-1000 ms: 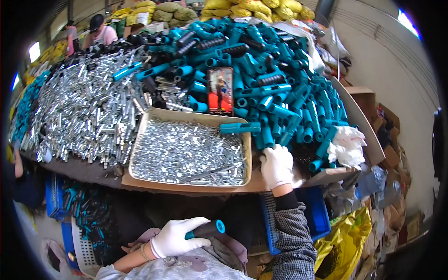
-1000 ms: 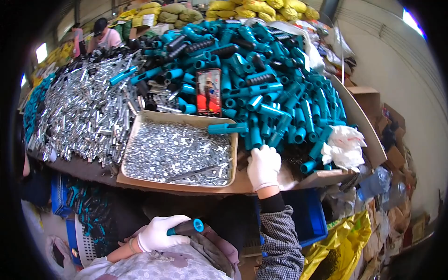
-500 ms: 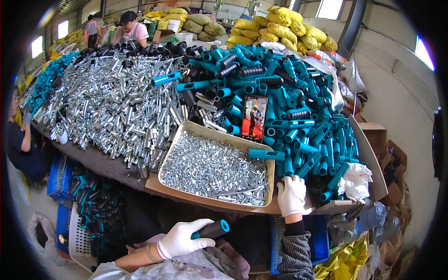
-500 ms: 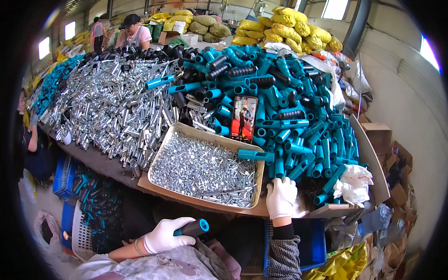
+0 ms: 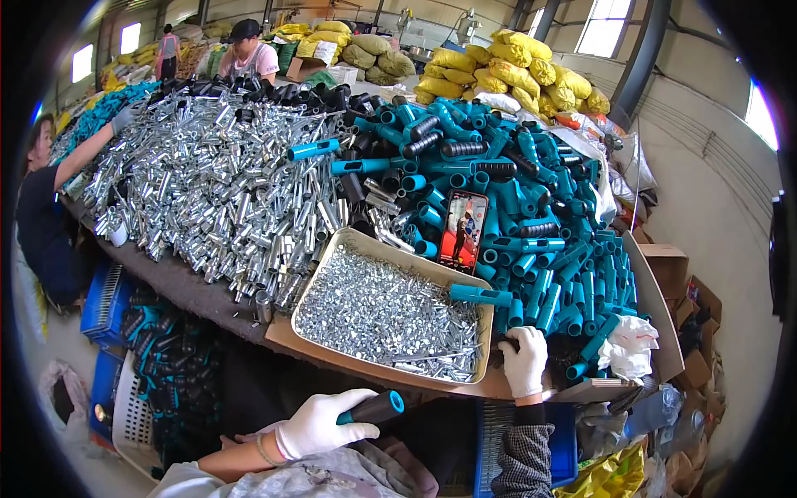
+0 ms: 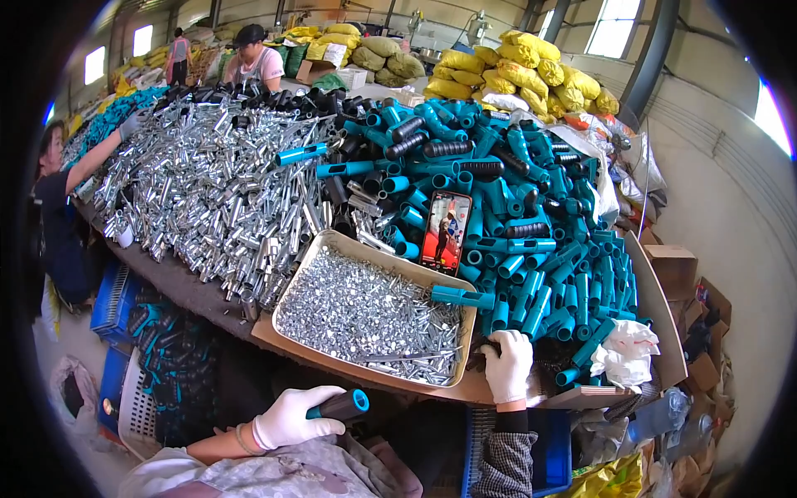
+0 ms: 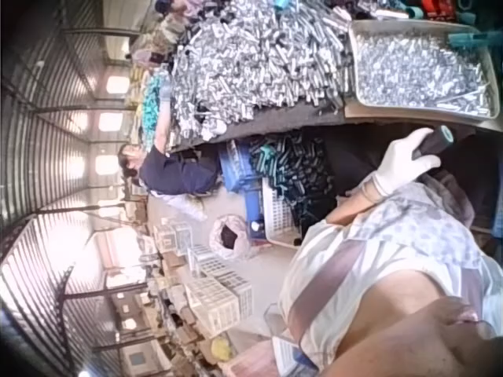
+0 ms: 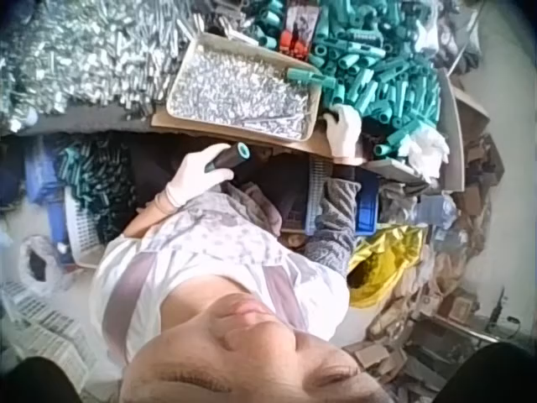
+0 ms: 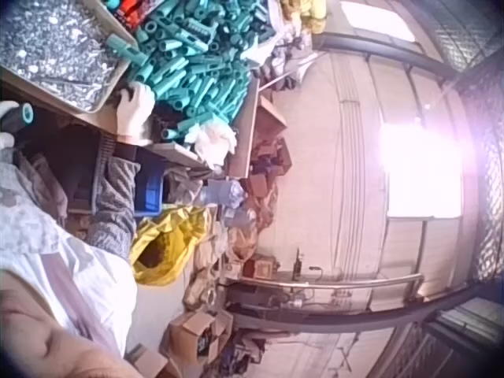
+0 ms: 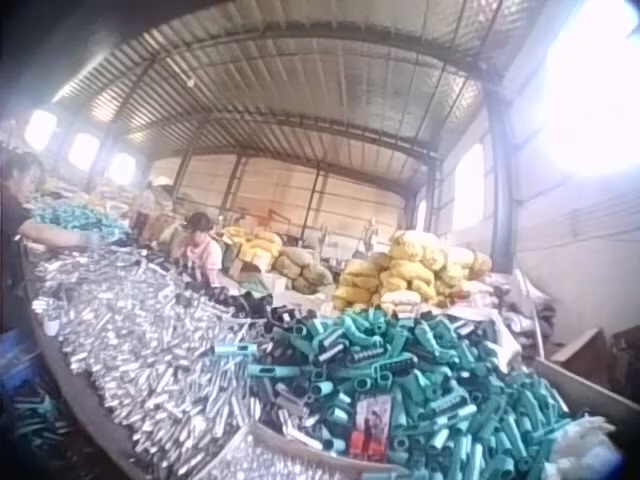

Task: Assembling metal and plastic components into hand tools at a factory workbench.

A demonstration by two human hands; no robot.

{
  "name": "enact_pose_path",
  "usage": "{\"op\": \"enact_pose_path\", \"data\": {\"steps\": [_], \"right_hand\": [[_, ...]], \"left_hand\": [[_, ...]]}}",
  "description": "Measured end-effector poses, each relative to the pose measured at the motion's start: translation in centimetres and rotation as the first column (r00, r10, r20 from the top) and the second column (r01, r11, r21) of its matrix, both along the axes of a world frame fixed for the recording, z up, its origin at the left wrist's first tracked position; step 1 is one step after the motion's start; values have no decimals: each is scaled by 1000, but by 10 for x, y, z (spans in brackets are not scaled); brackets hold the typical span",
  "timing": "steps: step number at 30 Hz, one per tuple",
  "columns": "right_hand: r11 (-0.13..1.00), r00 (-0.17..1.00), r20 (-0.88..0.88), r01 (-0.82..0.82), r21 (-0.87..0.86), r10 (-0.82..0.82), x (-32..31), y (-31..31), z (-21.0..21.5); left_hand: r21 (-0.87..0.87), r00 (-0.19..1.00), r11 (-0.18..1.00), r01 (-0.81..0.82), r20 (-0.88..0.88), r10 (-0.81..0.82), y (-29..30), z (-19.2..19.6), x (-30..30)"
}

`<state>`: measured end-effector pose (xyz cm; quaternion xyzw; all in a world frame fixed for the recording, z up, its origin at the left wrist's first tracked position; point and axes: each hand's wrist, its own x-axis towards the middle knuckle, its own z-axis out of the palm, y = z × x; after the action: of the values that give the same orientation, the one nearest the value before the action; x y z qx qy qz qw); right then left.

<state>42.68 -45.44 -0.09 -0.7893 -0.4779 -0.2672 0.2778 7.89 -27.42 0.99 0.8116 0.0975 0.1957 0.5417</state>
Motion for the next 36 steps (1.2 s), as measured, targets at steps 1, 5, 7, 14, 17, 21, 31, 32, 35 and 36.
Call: {"op": "enact_pose_path", "data": {"steps": [1, 5, 7, 14, 17, 21, 31, 32, 35, 36], "right_hand": [[1000, 1000, 1, 1, 0, -1, 2, -2, -3], [996, 997, 7, 81, 37, -81, 1, -3, -8], [997, 993, 94, 67, 46, -71, -6, -1, -9], [940, 995, -6, 93, 328, -96, -21, -1, -3], [876, 846, -498, 81, 475, 191, -84, 12, 30], [835, 708, -457, -524, 169, 538, -150, 31, 64], [817, 726, -428, -574, 53, 538, -172, 70, 68], [811, 738, -395, -583, 36, 548, -173, 71, 73], [778, 720, -394, -628, -20, 571, -172, 82, 81], [747, 672, -488, -662, -60, 557, -169, 83, 78]], "left_hand": [[10, 1000, 1000, -1, 13, 0, 0, 1, 1], [-4, 1000, 1000, 5, -16, -5, 0, 1, 2], [9, 1000, 1000, 5, 0, -5, -1, 0, 3], [44, 1000, 999, 24, 1, -24, -2, 2, 4], [47, 1000, 999, 12, 28, -13, 3, 1, 5], [-13, 1000, 1000, 9, -20, -10, 8, 13, 2], [458, 998, 889, 8, 55, -37, 30, 14, -4], [316, 994, 947, -48, 107, 15, 27, 6, -3], [170, 983, 983, -64, 179, 33, 18, 9, 6], [211, 993, 976, -54, 115, 30, 20, 10, 4]]}}
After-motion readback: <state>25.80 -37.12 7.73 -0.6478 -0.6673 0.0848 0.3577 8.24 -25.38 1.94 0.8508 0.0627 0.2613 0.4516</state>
